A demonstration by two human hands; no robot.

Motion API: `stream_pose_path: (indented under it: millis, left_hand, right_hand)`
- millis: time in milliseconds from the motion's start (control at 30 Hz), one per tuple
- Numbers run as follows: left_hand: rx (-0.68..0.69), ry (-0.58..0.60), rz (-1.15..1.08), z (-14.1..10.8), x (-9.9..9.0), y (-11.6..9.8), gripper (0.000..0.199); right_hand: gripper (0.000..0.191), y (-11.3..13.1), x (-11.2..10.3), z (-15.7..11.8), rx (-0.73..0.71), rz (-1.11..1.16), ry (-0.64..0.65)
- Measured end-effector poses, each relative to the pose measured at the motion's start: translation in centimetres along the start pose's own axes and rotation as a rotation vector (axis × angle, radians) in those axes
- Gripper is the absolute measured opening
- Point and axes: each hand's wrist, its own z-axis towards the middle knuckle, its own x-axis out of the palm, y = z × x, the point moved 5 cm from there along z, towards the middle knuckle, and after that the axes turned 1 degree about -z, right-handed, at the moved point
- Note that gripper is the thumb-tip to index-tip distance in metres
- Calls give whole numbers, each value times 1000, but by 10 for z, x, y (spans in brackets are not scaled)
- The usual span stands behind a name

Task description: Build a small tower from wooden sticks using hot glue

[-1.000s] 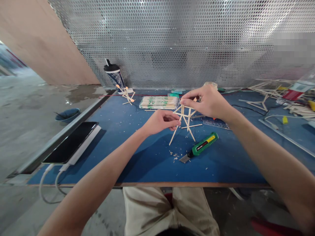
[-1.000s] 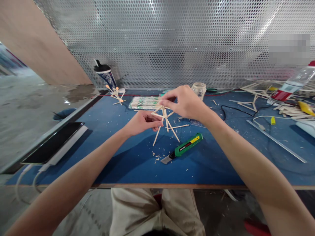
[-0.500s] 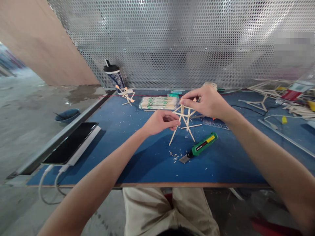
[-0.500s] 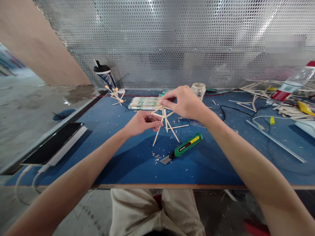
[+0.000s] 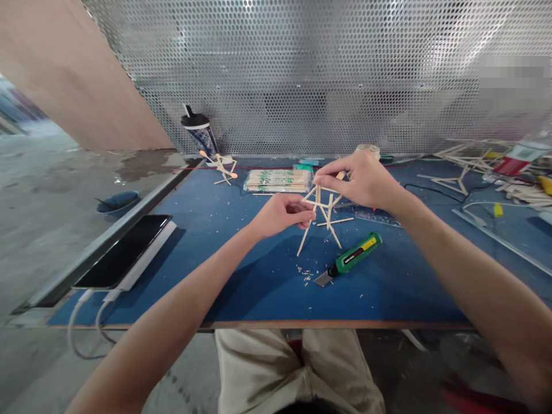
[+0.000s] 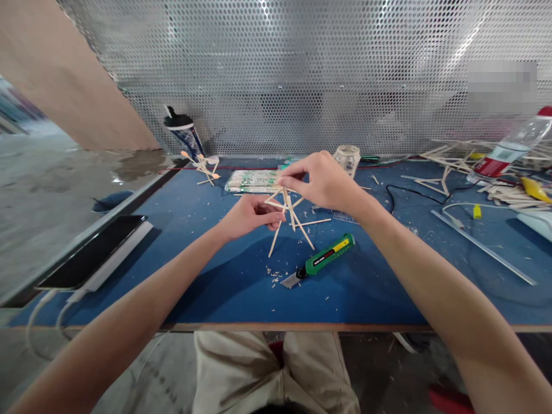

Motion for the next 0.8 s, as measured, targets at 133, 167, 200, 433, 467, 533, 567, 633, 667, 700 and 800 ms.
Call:
stream_pose_path:
  millis: [133,167,200,433,467,533,567,633,667,700,800]
  left_hand:
    - [4,9,-10,0,0,1,27]
    - [6,12,-3,0,0,1,27]
    - [9,14,8,0,1,1,27]
    - [97,-133,184,1,2,-6,33]
    - [107,-168,200,1,3,-6,34]
    - [103,-219,212,1,6,-5,34]
    - [93,-236,211,1,8,-4,34]
    - [68,-257,196,1,11,-1,34]
    - [56,-266,183,1,12,0,34]
    - [47,-273,171,0,13,1,33]
    - [38,-284,151,0,13,2,31]
  right_hand:
    - [26,-2,1,1,5,-1,-3]
    - [26,-2,1,1,8,-2,-3]
    - [26,-2,1,1,10,-2,-2]
    - [26,-2,1,1,5,-5,-1]
    - [26,-2,1,1,5,-6,-1]
    - [25,-2,1,1,5,-3,-2]
    - [25,-2,1,1,4,-2,-2]
    - [24,-2,1,1,5,-2,-3]
    - [24,-2,1,1,6,-3,-2]
    - [25,-2,0,1,5,-4,-1]
    - [25,-2,-1,1,-10,2,12]
